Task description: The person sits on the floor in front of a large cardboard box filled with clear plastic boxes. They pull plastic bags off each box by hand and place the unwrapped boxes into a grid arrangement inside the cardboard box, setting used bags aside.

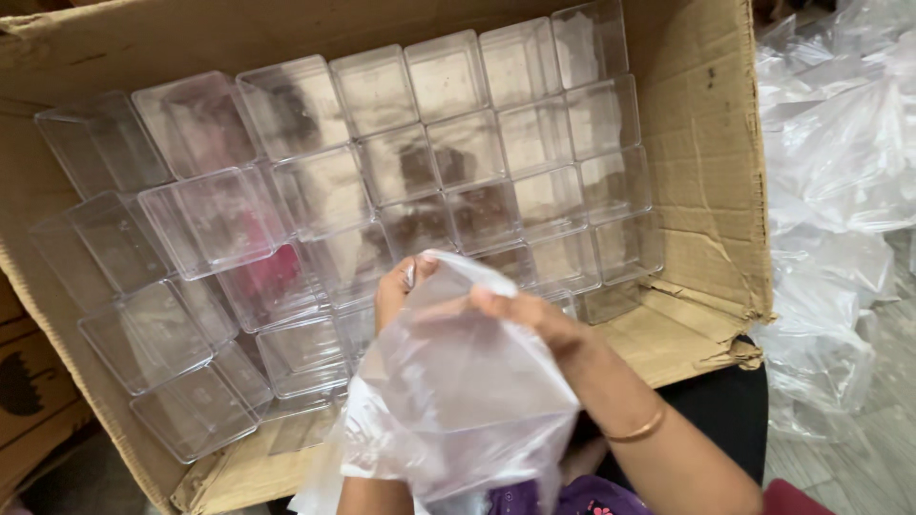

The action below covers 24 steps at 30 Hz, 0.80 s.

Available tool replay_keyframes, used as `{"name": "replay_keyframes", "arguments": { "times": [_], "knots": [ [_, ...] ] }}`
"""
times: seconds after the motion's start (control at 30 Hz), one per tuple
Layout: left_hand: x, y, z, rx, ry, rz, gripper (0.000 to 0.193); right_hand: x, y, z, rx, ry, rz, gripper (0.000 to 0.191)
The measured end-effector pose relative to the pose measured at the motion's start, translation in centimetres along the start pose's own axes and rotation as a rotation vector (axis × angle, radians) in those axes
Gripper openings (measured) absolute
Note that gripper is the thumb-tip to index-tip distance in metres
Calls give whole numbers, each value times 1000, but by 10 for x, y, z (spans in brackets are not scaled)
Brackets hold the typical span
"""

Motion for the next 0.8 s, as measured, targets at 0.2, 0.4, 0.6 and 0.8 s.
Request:
{"name": "replay_keyframes", "arguments": {
  "times": [0.2, 0.4, 0.6, 0.8],
  "knots": [
    [-28, -15, 2, 40, -278, -154, 22, 57, -93, -65, -348, 178, -825, 63],
    [-23, -11, 5, 21, -252, -94, 26, 100, -275, -191, -1447, -175, -1490, 63],
    [-19, -7, 13, -39, -187, -83, 41, 68, -323, -273, -1953, -103, -1116, 59],
    [-36, -9, 11, -58, -183, -31, 46, 94, -287, -247, -2040, -509, -753, 58]
  ]
}}
Point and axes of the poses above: each hand's wrist, its own y-axis towards the middle knuckle, its own z-axis out of the palm, x = y × z, the point moved 1 cm from there along y, towards the middle knuckle, and after that the axes turned 3 degrees about y, right-handed, at the moved point
